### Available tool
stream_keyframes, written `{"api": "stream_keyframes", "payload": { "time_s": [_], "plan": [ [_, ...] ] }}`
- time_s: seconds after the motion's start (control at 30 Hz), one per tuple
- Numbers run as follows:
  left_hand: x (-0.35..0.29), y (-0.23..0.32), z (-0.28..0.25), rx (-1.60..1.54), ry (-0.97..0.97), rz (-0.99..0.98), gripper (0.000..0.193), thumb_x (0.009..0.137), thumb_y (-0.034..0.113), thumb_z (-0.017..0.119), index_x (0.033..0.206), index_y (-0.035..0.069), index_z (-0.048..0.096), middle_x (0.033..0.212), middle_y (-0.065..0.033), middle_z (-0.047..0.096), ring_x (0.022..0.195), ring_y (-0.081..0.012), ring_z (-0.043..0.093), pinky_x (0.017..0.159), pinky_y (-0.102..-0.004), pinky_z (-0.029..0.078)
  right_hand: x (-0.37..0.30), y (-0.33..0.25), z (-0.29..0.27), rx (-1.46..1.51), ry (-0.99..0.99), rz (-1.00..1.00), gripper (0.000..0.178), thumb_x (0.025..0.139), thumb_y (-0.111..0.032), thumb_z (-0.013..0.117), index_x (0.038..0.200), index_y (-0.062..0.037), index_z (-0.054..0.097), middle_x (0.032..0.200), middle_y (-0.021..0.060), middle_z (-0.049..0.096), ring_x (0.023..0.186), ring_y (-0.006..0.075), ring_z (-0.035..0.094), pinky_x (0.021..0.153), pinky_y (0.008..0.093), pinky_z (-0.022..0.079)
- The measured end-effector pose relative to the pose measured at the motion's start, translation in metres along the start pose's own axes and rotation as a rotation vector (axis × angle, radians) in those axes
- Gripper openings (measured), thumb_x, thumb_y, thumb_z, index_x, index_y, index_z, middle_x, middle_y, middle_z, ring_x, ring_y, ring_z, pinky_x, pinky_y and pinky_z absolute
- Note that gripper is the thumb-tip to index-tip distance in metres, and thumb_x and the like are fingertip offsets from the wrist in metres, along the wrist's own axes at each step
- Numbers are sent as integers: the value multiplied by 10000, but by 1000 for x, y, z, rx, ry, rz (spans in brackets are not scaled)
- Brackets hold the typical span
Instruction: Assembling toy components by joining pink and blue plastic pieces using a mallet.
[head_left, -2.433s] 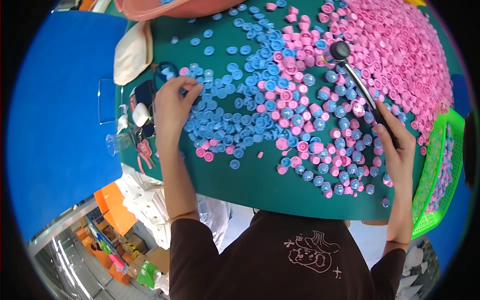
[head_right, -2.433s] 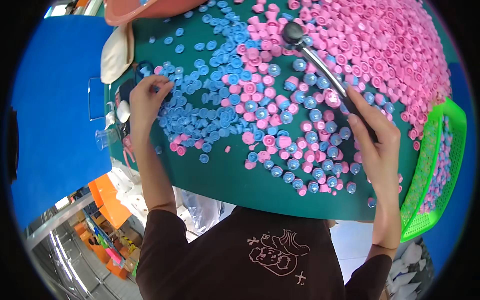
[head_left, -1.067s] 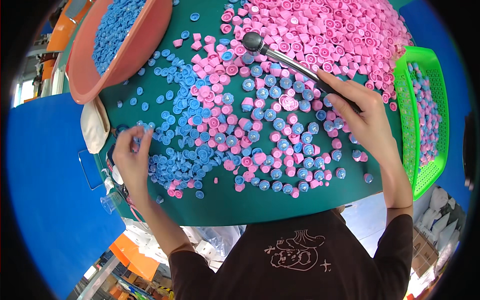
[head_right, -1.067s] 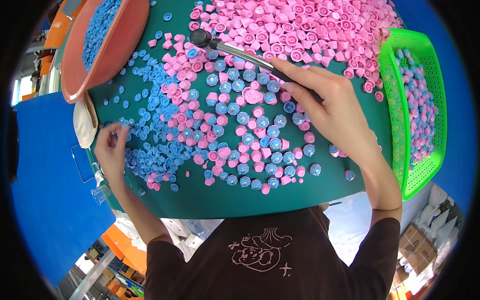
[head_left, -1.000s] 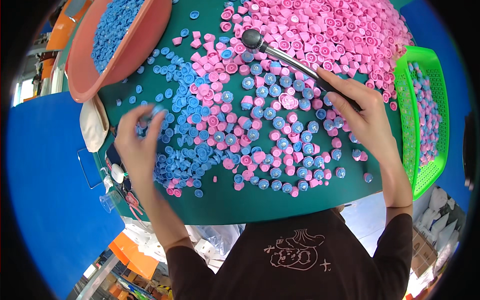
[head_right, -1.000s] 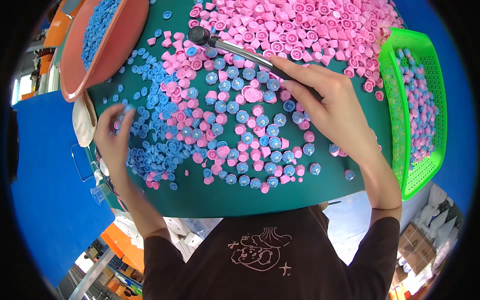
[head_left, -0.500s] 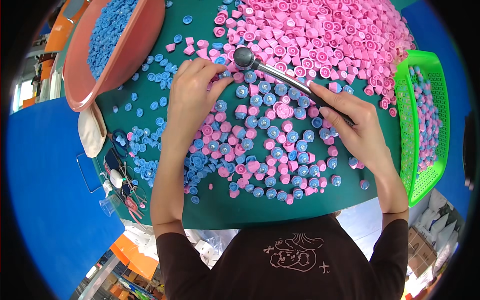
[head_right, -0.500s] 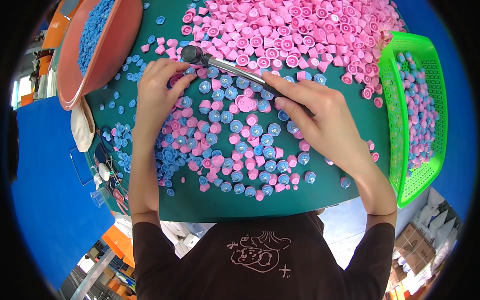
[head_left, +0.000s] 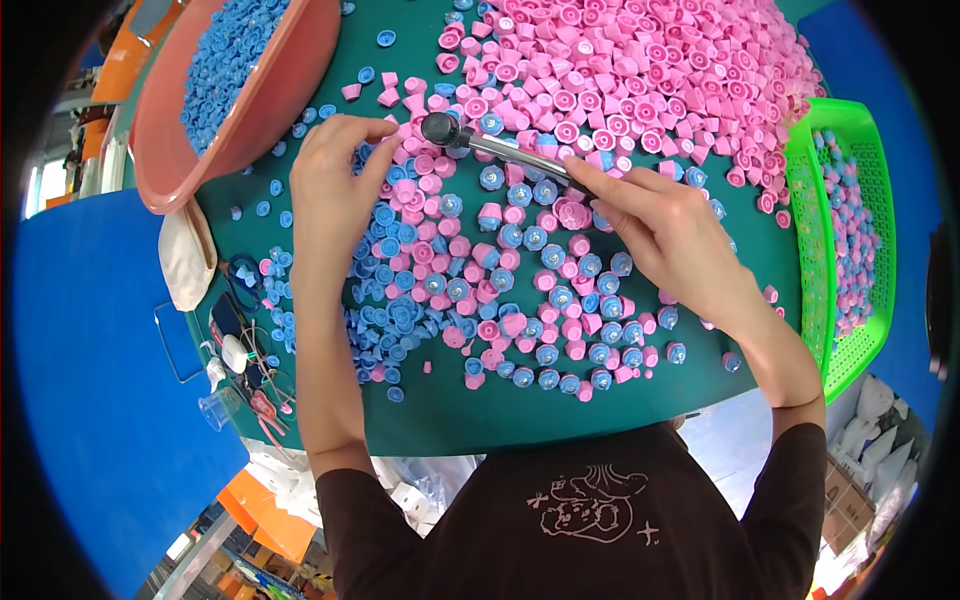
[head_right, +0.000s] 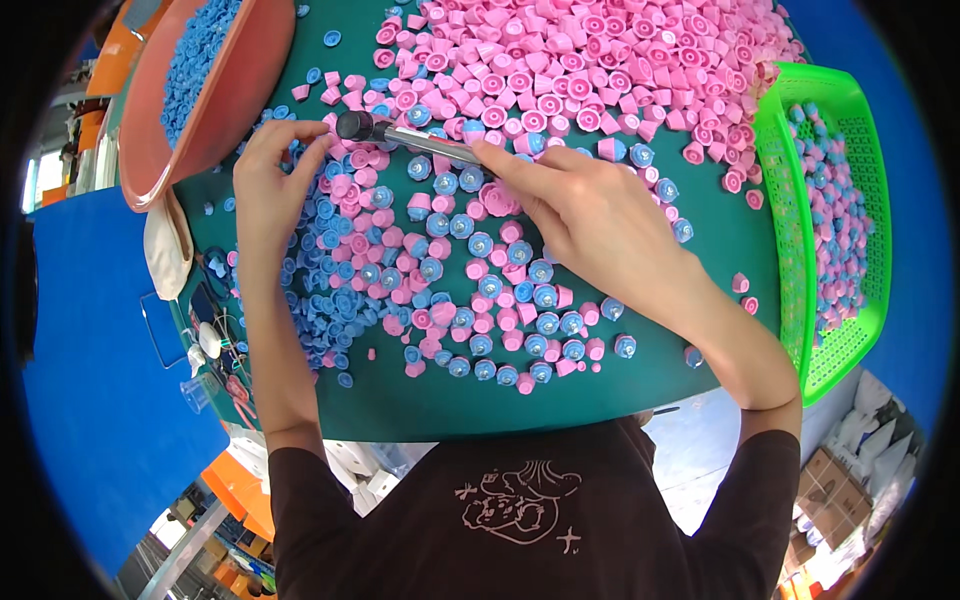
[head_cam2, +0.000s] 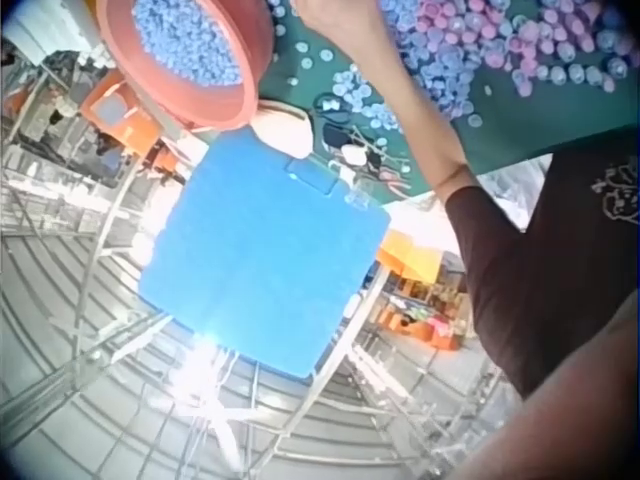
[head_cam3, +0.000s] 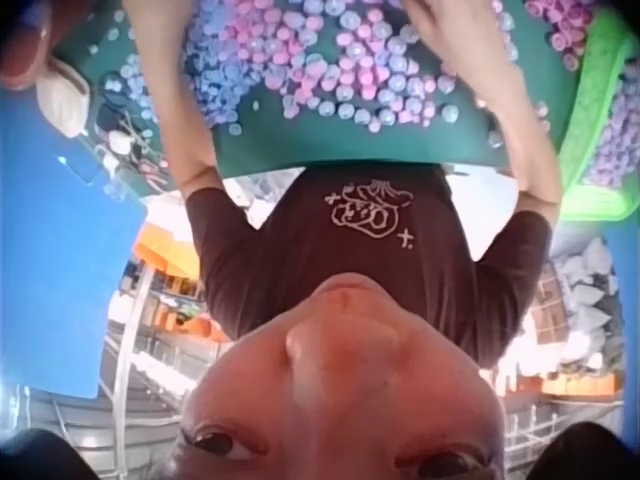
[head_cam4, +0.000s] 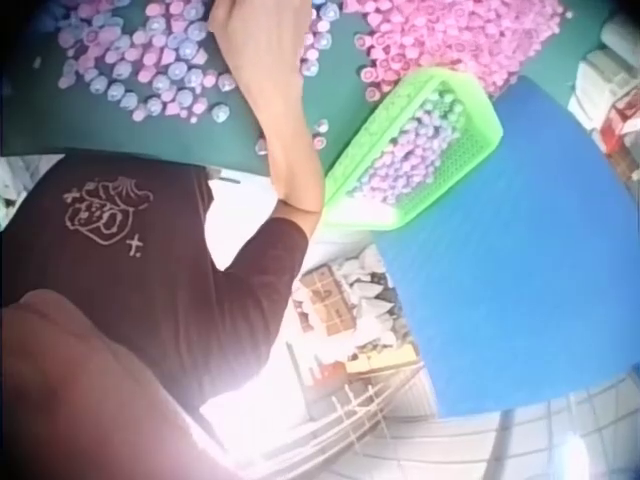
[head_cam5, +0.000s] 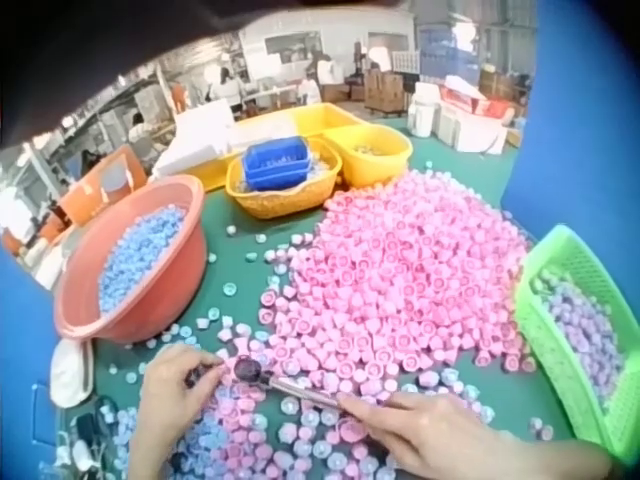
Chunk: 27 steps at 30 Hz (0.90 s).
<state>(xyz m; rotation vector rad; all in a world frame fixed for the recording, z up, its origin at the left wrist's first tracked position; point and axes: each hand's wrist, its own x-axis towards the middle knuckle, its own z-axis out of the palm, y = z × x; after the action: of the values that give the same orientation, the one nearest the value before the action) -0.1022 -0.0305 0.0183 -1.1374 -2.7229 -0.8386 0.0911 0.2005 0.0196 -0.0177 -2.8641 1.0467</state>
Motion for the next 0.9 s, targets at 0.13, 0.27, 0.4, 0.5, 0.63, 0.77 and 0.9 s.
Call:
{"api": "stream_keyframes", "payload": {
  "time_s": [0.13, 0.27, 0.4, 0.5, 0.63, 0.77, 0.9],
  "plan": [
    [14, -1, 9, -50, -65, 85, 157, 797, 110, 702, 933, 33, 695, 885, -81, 653, 862, -244, 601, 773, -348, 471, -4, -2, -9, 57, 8, 0, 484, 854, 17, 617, 1323, -96, 573, 682, 76, 490, 617, 174, 483, 577, 294, 401],
    [22, 1, 19, -58, -159, 148, 201, 797, 107, 699, 983, 34, 680, 882, -84, 635, 852, -246, 591, 771, -357, 468, -11, -16, -23, 216, 170, 48, 435, 865, 9, 619, 1294, -59, 594, 706, 45, 507, 643, 124, 478, 598, 265, 396],
    [24, -7, 31, -182, -187, 88, 192, 789, 95, 702, 964, 27, 666, 896, -95, 628, 816, -259, 591, 746, -367, 473, -8, -23, -27, 197, 150, -2, 433, 866, 0, 623, 1294, -58, 593, 708, 47, 516, 638, 129, 476, 594, 263, 394],
    [26, -9, 34, -175, -160, 84, 183, 784, 85, 702, 950, 23, 657, 889, -102, 629, 815, -261, 602, 734, -366, 477, -5, -19, -24, 153, 101, -13, 433, 868, 1, 619, 1294, -72, 596, 691, 50, 494, 617, 138, 460, 578, 273, 383],
    [29, -15, 31, -108, -122, 106, 217, 746, 58, 704, 954, 20, 656, 883, -87, 646, 782, -243, 618, 708, -328, 483, -9, -13, -15, 144, 80, 21, 438, 866, 9, 613, 1292, -94, 603, 673, 53, 457, 590, 151, 433, 549, 290, 362],
    [18, -23, 6, -214, -79, -41, 187, 775, 148, 736, 888, 12, 675, 780, -28, 600, 620, -113, 476, 583, -266, 401, -7, -20, -11, 150, 84, 7, 455, 864, 14, 607, 1304, -100, 592, 681, 67, 477, 592, 163, 451, 544, 300, 375],
    [-12, -48, -26, -335, -136, -382, 197, 821, 185, 746, 860, 3, 680, 715, 47, 556, 632, -32, 412, 562, -213, 323, -6, -3, 1, 8, 64, -24, 476, 861, 16, 602, 1320, -108, 576, 690, 90, 505, 600, 190, 486, 554, 312, 402]
  ]
}}
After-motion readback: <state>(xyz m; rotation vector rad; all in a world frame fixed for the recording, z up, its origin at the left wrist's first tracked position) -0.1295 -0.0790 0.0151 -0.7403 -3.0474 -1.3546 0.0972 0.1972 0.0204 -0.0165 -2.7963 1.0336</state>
